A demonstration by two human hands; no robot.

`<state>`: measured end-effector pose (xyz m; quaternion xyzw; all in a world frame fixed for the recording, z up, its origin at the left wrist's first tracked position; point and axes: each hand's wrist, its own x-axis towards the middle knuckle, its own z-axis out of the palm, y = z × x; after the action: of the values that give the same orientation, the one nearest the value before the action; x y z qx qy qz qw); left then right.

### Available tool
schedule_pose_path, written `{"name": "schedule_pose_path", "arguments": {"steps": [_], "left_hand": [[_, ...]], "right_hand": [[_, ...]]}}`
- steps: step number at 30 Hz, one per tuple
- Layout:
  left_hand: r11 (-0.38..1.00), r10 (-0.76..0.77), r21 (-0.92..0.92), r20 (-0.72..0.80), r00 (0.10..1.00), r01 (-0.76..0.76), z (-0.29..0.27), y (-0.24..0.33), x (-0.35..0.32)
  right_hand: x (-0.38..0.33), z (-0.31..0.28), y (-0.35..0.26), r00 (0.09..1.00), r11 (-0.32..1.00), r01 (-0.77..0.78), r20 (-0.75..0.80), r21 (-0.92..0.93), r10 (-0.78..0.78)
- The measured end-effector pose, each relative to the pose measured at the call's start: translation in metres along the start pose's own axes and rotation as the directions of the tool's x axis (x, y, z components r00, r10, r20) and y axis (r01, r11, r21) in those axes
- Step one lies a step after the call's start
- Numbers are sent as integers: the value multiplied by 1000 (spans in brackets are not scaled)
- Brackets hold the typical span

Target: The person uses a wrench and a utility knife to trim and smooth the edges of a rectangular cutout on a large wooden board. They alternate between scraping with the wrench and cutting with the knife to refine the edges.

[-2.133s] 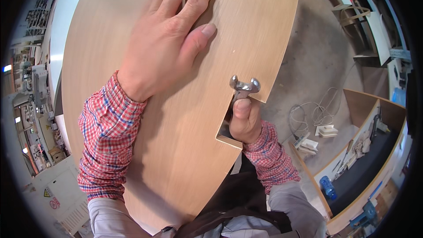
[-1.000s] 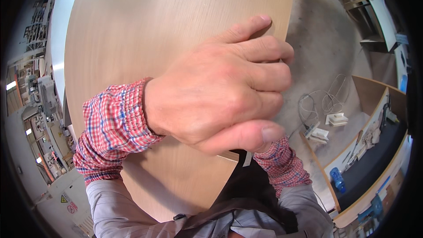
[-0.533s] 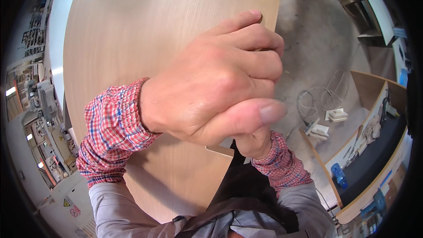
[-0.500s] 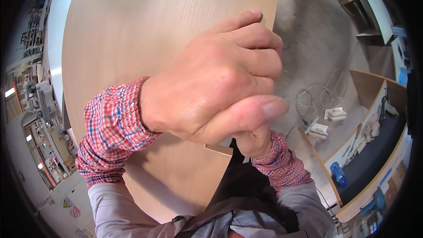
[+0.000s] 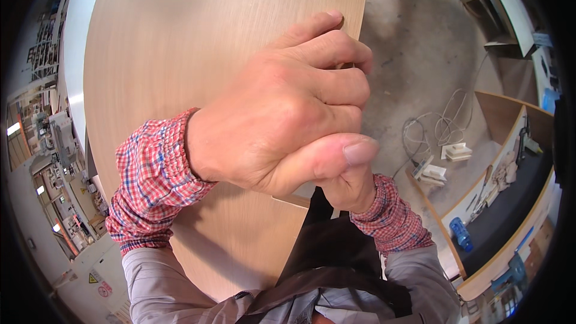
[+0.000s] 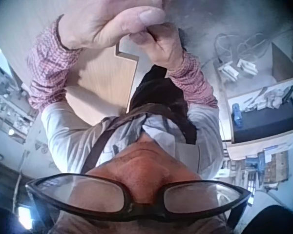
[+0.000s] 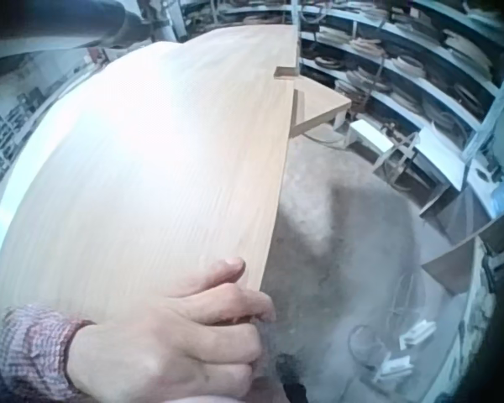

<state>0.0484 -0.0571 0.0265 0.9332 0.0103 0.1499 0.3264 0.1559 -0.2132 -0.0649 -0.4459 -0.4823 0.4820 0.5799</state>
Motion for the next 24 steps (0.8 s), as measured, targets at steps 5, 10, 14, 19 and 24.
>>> {"name": "schedule_pose_path", "arguments": {"steps": [5, 10, 14, 19, 24], "left_hand": [[999, 35, 25, 11, 999, -35, 0, 0, -2], [1000, 20, 4, 31, 999, -21, 0, 3, 3], [999, -11, -29, 42, 999, 12, 1, 4, 5], [999, -27, -39, 54, 998, 29, 0, 3, 3], [999, -30, -31, 53, 998, 31, -1, 4, 2]], "right_hand": [[10, -7, -2, 995, 988, 102, -10, -113, -104], [9, -10, -4, 994, 989, 104, -16, -109, -106], [6, -7, 0, 994, 992, 96, -33, -83, -99], [6, -7, -2, 995, 993, 90, -35, -77, -93], [8, -13, -3, 994, 986, 112, 22, -126, -110]]}}
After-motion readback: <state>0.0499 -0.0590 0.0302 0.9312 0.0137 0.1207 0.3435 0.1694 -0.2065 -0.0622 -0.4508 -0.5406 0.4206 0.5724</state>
